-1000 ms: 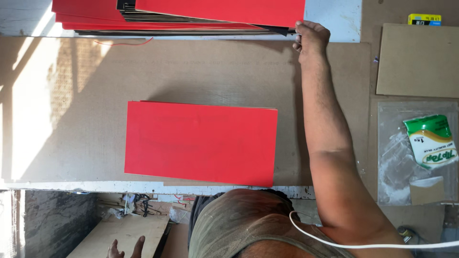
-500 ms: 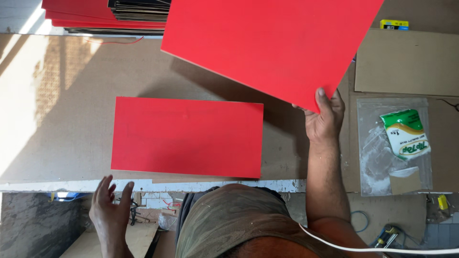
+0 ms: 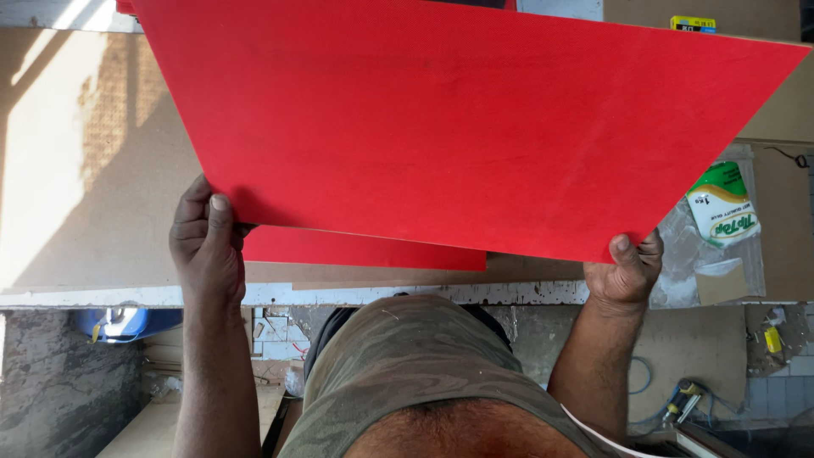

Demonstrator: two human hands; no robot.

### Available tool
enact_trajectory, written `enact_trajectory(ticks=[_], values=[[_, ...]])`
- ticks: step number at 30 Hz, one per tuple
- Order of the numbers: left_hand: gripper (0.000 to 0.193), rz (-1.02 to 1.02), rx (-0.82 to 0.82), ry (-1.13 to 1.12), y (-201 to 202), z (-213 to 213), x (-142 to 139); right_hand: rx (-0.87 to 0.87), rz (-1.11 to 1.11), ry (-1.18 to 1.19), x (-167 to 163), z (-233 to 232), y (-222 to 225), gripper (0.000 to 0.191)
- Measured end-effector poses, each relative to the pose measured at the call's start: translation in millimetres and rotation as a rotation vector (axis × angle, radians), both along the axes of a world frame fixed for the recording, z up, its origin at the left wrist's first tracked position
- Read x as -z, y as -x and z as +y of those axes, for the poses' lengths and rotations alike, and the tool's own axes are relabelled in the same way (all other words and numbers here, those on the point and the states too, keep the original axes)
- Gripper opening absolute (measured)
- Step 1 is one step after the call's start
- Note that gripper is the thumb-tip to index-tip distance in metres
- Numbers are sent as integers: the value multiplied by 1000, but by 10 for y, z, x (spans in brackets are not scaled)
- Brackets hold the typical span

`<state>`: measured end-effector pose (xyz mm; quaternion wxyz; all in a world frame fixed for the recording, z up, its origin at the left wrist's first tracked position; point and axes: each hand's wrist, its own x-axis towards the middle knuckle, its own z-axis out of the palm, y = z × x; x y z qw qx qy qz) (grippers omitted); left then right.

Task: The person places red and black foam board sheets one at a time onto a stack on the workbench, aligning each sheet by its edges, then gathers a stack of cardboard sheets and carries it across the workshop.

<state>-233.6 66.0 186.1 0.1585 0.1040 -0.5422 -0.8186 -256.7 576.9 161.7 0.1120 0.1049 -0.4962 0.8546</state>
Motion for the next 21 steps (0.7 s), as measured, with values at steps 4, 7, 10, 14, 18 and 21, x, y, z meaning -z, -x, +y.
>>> enact_trajectory(ticks=[4, 7, 10, 14, 18, 21], values=[[33, -31, -76, -36, -176, -249, 6, -55, -11, -22, 68, -211, -198, 23], [32, 12, -69, -82, -314, -453, 50, -94, -25, -50, 83, -400, -301, 28], [33, 23, -72, -95, -434, -645, 68, -112, -47, -63, 47, -630, -378, 31], [32, 97, -55, -83, -474, -872, -39, -76, -17, -114, -88, -957, -361, 39], [41, 188, -29, -309, -331, -931, -261, 6, -29, 96, -212, -1337, -251, 55], [42, 298, 177, -341, -208, -645, -346, -21, -6, 206, -147, -1745, -243, 52]])
